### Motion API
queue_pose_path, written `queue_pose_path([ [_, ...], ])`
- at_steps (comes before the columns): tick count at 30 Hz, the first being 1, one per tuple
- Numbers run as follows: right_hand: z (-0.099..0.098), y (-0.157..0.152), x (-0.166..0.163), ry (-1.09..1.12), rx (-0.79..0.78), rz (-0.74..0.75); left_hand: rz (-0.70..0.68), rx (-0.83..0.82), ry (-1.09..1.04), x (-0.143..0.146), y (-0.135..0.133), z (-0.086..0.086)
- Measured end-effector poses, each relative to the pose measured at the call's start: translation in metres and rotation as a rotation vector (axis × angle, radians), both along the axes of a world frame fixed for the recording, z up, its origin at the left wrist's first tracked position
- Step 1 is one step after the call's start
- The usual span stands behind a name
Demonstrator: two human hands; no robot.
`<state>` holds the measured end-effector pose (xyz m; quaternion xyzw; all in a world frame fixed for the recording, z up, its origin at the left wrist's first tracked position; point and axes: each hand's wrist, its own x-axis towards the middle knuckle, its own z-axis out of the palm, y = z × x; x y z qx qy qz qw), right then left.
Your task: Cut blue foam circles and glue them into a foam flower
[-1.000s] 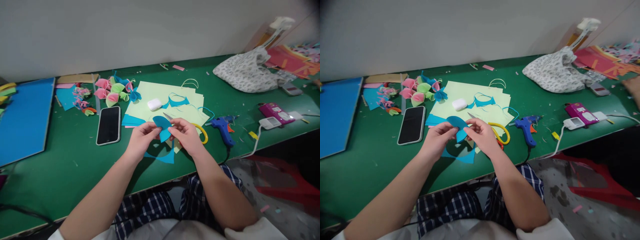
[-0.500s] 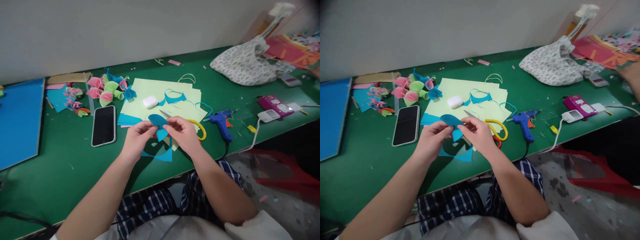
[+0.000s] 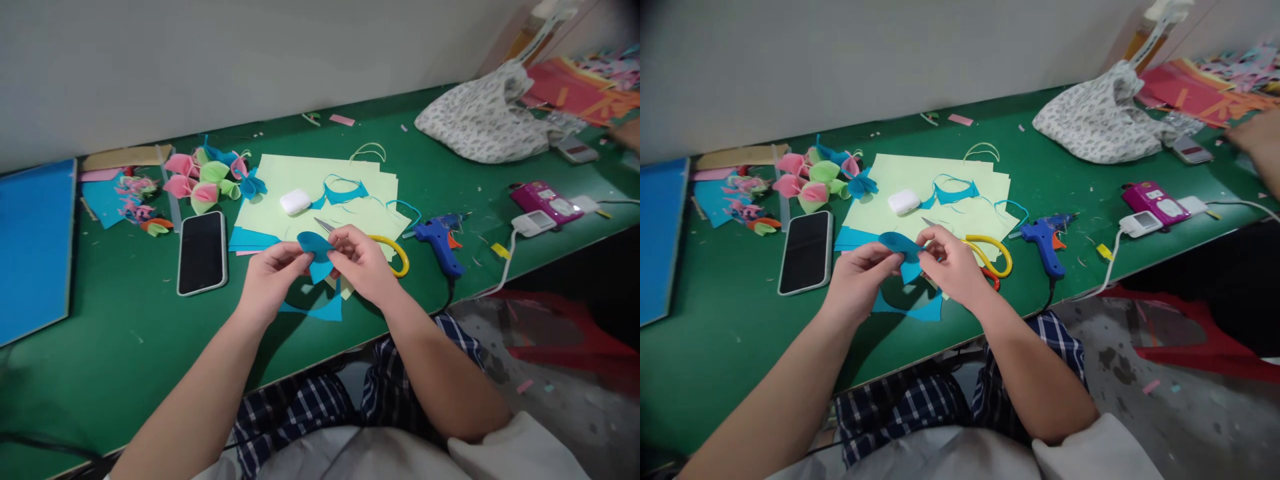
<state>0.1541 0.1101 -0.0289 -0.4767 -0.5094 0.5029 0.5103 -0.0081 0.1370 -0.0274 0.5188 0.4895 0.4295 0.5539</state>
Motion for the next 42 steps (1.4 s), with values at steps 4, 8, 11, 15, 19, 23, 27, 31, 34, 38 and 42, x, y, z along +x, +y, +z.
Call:
queue_pose_path([
  [4,0.000,0.001,0.002,0.003,-0.016,-0.001,-0.073,-0.045,-0.081,-0.002,0.001,0.002],
  [8,0.000,0.002,0.004,0.057,-0.026,0.012,-0.179,-0.121,-0.193,-0.004,0.001,0.006],
  [11,0.000,0.002,0.006,0.088,-0.007,0.043,-0.212,-0.157,-0.251,-0.005,0.001,0.008],
  [15,-0.001,0.002,0.007,0.108,0.061,0.098,-0.251,-0.188,-0.299,-0.007,0.002,0.009],
  [19,-0.003,0.001,0.007,-0.041,0.174,0.042,-0.276,-0.265,-0.320,-0.008,0.002,0.010],
  [23,-0.004,0.000,0.005,-0.293,0.346,-0.035,-0.351,-0.393,-0.321,-0.007,0.001,0.010],
  [27,-0.004,-0.001,0.004,-0.411,0.447,-0.062,-0.347,-0.370,-0.226,-0.006,0.001,0.009],
  [31,-0.003,-0.001,0.005,-0.353,0.361,-0.004,-0.265,-0.267,-0.172,-0.004,0.003,0.005],
  [34,-0.003,0.001,0.004,-0.316,0.260,-0.001,-0.132,-0.102,-0.054,-0.002,0.003,0.000],
  [38,-0.006,0.004,0.003,-0.273,0.183,-0.074,-0.054,0.140,0.138,-0.002,0.000,-0.004],
  [42,-0.009,0.006,0.003,-0.223,0.125,-0.068,0.024,0.324,0.275,-0.003,-0.005,-0.003],
])
